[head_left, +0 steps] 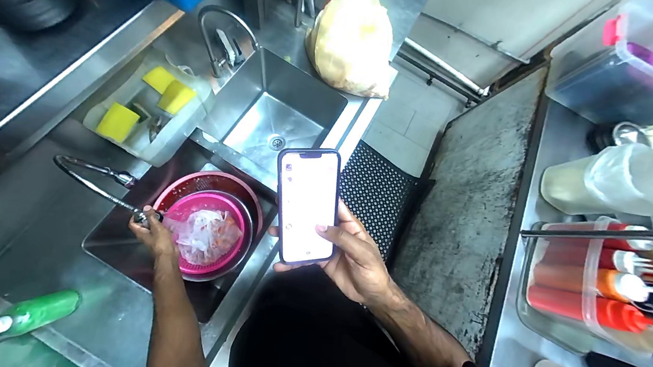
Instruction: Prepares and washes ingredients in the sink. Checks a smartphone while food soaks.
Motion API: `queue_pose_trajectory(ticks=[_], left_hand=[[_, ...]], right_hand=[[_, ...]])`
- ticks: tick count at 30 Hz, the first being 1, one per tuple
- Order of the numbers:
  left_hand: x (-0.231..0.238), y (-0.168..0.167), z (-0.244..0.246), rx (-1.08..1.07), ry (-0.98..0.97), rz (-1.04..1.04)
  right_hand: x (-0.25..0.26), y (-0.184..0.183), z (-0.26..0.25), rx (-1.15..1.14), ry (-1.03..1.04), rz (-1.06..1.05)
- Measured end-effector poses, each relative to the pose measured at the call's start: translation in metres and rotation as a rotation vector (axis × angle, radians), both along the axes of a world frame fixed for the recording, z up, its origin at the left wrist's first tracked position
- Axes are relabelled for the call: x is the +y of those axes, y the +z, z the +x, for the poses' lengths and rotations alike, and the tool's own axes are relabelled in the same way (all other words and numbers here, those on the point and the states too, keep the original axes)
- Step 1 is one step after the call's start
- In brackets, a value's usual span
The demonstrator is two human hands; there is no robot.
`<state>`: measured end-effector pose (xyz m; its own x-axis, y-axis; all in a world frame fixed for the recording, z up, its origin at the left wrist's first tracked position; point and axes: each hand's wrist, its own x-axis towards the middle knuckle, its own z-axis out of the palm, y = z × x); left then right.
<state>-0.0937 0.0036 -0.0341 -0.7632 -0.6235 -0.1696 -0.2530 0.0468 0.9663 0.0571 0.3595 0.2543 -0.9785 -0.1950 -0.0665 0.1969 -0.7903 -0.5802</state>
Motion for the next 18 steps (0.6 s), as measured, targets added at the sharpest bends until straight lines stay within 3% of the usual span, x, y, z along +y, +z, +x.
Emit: queue_pose_trajectory(ticks=[5,7,9,12,15,18], left_hand=[[-0.002,-0.003,0.001,0.021,-0.010,0.071],[-0.001,-0.003,0.004,0.054,0.007,0.307],[0.003,-0.002,0.013,0.125,0.067,0.672],[-0.002,-0.024,0.030,0.306,0.243,1.075],[-0.003,-0.044,0.043,0.259,0.326,1.069],[0.002,-0.044,0.047,0.053,0.347,1.039]], right_hand=[[0.001,-0.001,0.001,0.024,0.007,0.013],[0.002,-0.002,0.001,0.025,0.007,0.018],[0.002,-0.002,0.001,0.017,0.003,0.024],[0.002,-0.002,0.000,-0.004,-0.004,0.031],[0.004,-0.004,0.001,-0.004,0.008,-0.005],[0.004,-0.006,0.000,-0.017,0.038,-0.035]])
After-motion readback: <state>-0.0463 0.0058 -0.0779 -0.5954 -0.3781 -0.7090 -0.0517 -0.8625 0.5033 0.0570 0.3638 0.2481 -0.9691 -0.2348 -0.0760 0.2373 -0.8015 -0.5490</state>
